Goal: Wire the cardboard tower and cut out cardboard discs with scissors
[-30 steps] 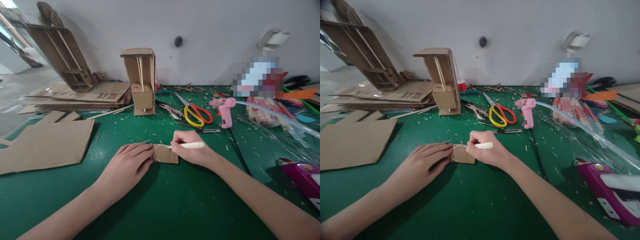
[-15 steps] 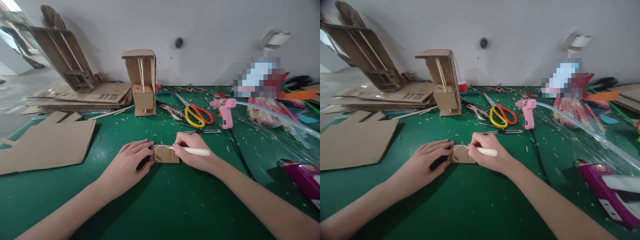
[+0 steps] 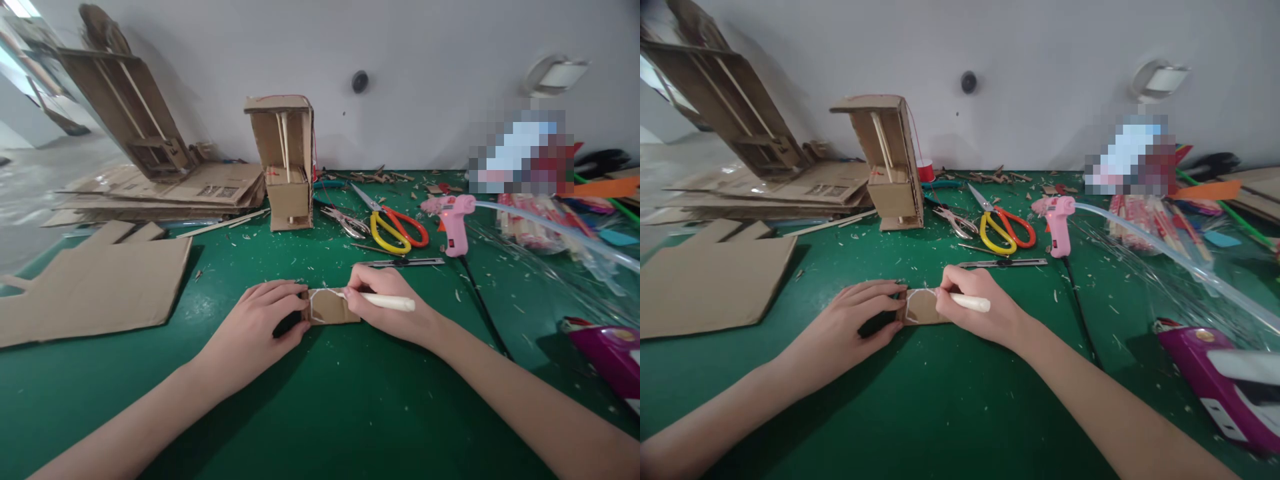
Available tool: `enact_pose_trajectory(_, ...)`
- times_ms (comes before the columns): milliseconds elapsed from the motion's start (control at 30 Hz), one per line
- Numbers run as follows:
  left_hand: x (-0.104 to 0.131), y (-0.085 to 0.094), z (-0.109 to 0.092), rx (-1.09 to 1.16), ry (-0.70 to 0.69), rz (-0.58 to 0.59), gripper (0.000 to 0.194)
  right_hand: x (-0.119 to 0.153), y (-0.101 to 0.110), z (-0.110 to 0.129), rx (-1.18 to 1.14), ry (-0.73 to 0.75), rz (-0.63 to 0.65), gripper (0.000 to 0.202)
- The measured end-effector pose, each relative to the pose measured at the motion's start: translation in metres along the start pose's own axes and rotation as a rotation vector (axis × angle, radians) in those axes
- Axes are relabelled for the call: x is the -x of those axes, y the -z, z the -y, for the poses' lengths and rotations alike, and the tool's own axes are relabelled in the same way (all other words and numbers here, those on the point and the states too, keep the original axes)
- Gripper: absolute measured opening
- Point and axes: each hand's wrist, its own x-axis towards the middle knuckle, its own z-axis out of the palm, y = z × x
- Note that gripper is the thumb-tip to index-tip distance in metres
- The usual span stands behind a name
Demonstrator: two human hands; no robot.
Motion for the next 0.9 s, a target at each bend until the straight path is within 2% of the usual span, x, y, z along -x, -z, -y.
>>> enact_pose_trajectory(400, -0.0009, -0.0016, 0.0012, 0.019, 0.006, -0.007, 0.013, -0.0013, 0.0018, 0.0027, -0.012, -0.022, 0.047, 0.024)
enact_pose_trajectory(633, 0.0021, 0.0018, -0.0013, 0.005, -0.002, 0.0, 0.013, 0.0034, -0.0023, -0.0008, -0.034, -0.059, -0.08, 0.019)
enact_pose_trajectory(900, 0.0058, 0.0035, -0.0077, -0.092, -0.021, -0.014, 0.015, 0.003, -0.0037, 0.0049, -0.007, -0.052, -0.049, 0.019)
